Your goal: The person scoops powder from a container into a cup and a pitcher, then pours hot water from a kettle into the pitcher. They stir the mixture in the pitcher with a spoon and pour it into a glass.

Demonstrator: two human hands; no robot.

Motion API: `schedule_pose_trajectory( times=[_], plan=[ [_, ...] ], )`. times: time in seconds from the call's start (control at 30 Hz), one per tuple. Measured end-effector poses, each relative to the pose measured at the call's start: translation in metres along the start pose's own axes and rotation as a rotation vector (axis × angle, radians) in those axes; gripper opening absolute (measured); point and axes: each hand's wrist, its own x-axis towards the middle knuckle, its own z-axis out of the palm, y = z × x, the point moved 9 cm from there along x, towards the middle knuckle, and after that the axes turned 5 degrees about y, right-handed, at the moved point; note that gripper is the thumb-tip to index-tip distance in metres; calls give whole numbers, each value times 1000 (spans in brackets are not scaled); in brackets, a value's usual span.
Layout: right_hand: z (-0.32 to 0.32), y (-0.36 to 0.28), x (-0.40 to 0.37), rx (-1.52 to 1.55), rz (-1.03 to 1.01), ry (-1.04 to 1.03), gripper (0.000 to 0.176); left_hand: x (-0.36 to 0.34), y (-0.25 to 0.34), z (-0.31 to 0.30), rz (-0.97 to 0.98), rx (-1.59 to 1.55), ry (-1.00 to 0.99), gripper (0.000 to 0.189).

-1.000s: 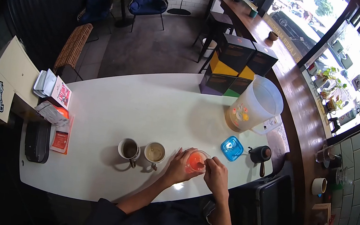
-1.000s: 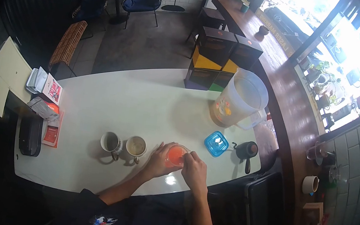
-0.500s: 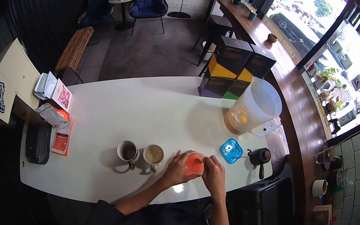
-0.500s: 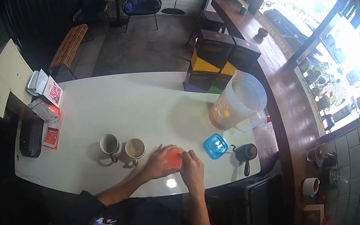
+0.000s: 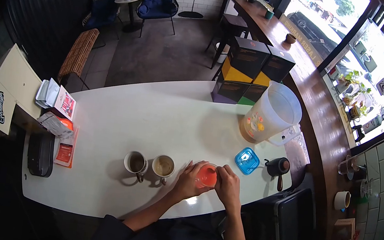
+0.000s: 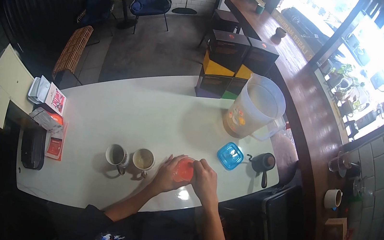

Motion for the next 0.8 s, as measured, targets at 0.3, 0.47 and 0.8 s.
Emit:
schedule_pose_trajectory(
  times=[0.3, 0.47, 0.8],
  plan=[
    [12, -8, -15, 72, -20, -104, 8, -1, -5, 2, -17, 12, -6, 86],
    [3, -3, -2, 33, -17, -2, 12, 0, -3, 1, 2, 18, -9, 86],
    [16, -10, -19, 57, -41, -105, 10, 1, -2, -1, 7, 32, 14, 87]
  ],
)
